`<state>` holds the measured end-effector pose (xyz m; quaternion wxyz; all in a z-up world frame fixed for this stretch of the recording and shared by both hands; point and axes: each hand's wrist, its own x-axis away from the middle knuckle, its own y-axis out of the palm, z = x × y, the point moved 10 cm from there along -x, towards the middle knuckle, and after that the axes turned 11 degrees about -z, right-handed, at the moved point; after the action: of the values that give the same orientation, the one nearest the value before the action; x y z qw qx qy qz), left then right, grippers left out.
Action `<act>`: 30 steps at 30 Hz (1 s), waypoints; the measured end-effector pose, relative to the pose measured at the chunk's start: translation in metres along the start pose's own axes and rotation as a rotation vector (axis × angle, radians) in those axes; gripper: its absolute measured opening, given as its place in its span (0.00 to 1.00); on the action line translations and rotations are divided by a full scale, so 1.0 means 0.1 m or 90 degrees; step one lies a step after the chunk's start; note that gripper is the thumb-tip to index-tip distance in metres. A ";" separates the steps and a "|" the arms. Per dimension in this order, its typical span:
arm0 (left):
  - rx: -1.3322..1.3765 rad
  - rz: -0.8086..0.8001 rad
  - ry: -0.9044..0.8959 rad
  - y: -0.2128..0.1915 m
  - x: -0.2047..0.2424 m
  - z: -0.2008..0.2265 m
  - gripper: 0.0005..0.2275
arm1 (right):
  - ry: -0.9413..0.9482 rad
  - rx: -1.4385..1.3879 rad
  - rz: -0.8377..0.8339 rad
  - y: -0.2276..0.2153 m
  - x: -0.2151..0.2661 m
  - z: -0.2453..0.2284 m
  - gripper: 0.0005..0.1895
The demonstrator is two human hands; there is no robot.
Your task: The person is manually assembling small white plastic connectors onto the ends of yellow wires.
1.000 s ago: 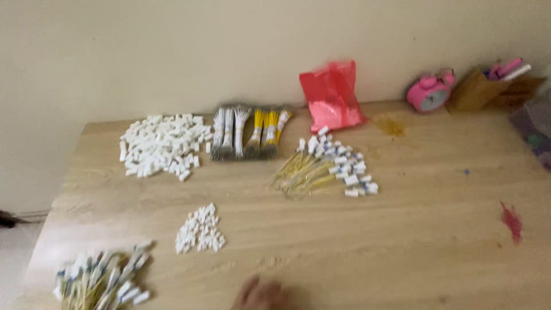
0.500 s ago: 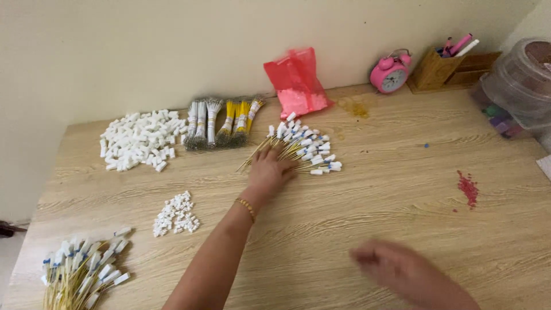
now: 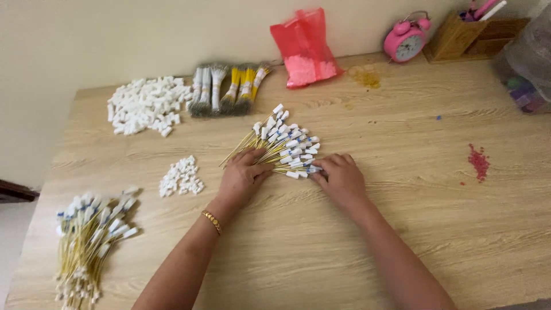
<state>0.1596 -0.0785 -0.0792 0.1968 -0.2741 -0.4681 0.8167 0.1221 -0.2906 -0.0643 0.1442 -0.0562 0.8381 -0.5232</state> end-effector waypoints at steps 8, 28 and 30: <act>-0.013 0.046 -0.024 -0.60 0.34 0.45 0.20 | -0.067 0.105 0.096 -0.33 0.14 -0.66 0.11; 0.570 -0.116 -0.356 -0.38 1.22 -0.11 0.10 | -0.151 0.101 0.064 -0.70 0.22 -1.51 0.13; 0.572 -0.068 -0.336 -0.41 1.16 -0.07 0.10 | -0.223 0.060 0.068 -0.61 0.20 -1.70 0.16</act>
<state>0.0768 0.0131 -0.0768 0.2117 0.0772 -0.1185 0.9670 0.0489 -0.1760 0.0567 0.3176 -0.0950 0.7764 -0.5360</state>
